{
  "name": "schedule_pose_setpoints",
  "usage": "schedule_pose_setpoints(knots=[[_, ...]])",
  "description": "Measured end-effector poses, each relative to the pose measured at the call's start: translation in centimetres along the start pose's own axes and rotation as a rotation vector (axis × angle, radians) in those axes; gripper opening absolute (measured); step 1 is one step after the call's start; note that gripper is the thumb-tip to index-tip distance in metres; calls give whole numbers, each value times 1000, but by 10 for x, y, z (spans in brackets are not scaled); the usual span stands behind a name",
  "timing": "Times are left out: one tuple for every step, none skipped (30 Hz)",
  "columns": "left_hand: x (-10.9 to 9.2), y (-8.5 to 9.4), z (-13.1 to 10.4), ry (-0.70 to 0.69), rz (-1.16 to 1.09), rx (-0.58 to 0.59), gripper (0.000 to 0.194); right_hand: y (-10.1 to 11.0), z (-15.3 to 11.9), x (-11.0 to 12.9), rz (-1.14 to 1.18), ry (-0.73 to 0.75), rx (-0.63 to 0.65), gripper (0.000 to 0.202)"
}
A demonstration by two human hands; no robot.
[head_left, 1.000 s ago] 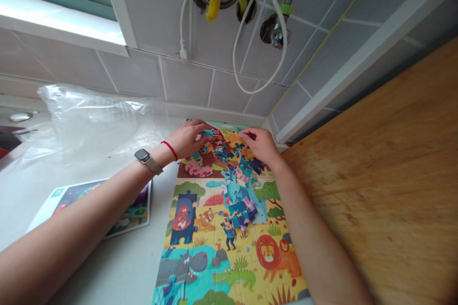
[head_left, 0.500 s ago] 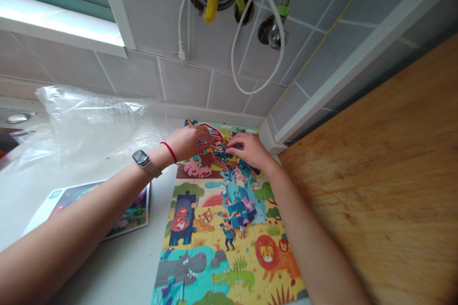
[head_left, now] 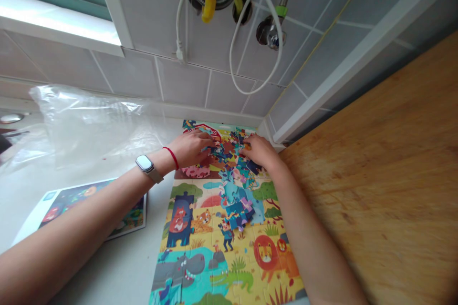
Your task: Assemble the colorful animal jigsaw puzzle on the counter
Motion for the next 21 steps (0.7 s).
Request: schedule_pose_setpoints(knots=[[-7, -2, 0, -19, -6, -3, 37, 2, 0, 0, 7, -2, -7, 26], [-13, -4, 0, -40, -13, -4, 42, 5, 1, -1, 16, -4, -16, 23], [-19, -7, 0, -63, -20, -2, 48, 8, 1, -2, 27, -6, -28, 22], [-25, -10, -1, -84, -27, 5, 53, 11, 1, -3, 40, -8, -43, 23], [-28, -14, -2, -96, -30, 20, 57, 14, 2, -5, 53, -14, -62, 25], [-31, -17, -3, -102, -29, 37, 59, 17, 2, -7, 66, -23, -83, 27], [-32, -20, -4, -103, -25, 51, 60, 20, 3, -9, 79, -35, -103, 29], [-33, -22, -5, -100, -19, 60, 58, 22, 3, -11, 92, -47, -119, 30], [-32, -23, -5, -98, -12, 62, 56, 24, 4, -14, 104, -58, -131, 30], [-32, -23, -5, -99, -4, 61, 53, 24, 4, -16, 115, -66, -139, 29], [-31, -23, -5, -102, 2, 59, 51, 24, 5, -19, 127, -70, -142, 28], [-30, -21, -5, -102, 7, 59, 49, 24, 6, -20, 139, -71, -145, 27], [-29, -19, -4, -99, 7, 60, 47, 23, 6, -22, 151, -70, -148, 27], [-28, -17, -4, -93, 3, 67, 45, 23, 7, -23, 162, -66, -153, 29], [-27, -15, -3, -83, -5, 76, 43, 22, 8, -23, 171, -63, -159, 31], [-26, -13, -3, -73, -14, 86, 42, 22, 8, -24, 177, -60, -166, 32], [-24, -11, -3, -63, -21, 98, 39, 23, 8, -25, 178, -61, -173, 33], [-23, -9, -2, -57, -23, 111, 37, 24, 8, -26, 175, -65, -175, 32], [-21, -8, -2, -53, -22, 123, 35, 25, 7, -26, 169, -71, -169, 29], [-20, -6, -2, -48, -18, 131, 33, 26, 6, -27, 163, -78, -153, 26], [-19, -4, -2, -43, -12, 138, 30, 26, 5, -27, 157, -82, -127, 23]])
Point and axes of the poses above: each hand's wrist, its own z-axis towards the middle knuckle, its own y-axis out of the back of the hand, x = y × z, the point moved 1 cm from there along z, towards the middle knuckle, and after that the axes turned 15 degrees about z, right-handed, at the moved point
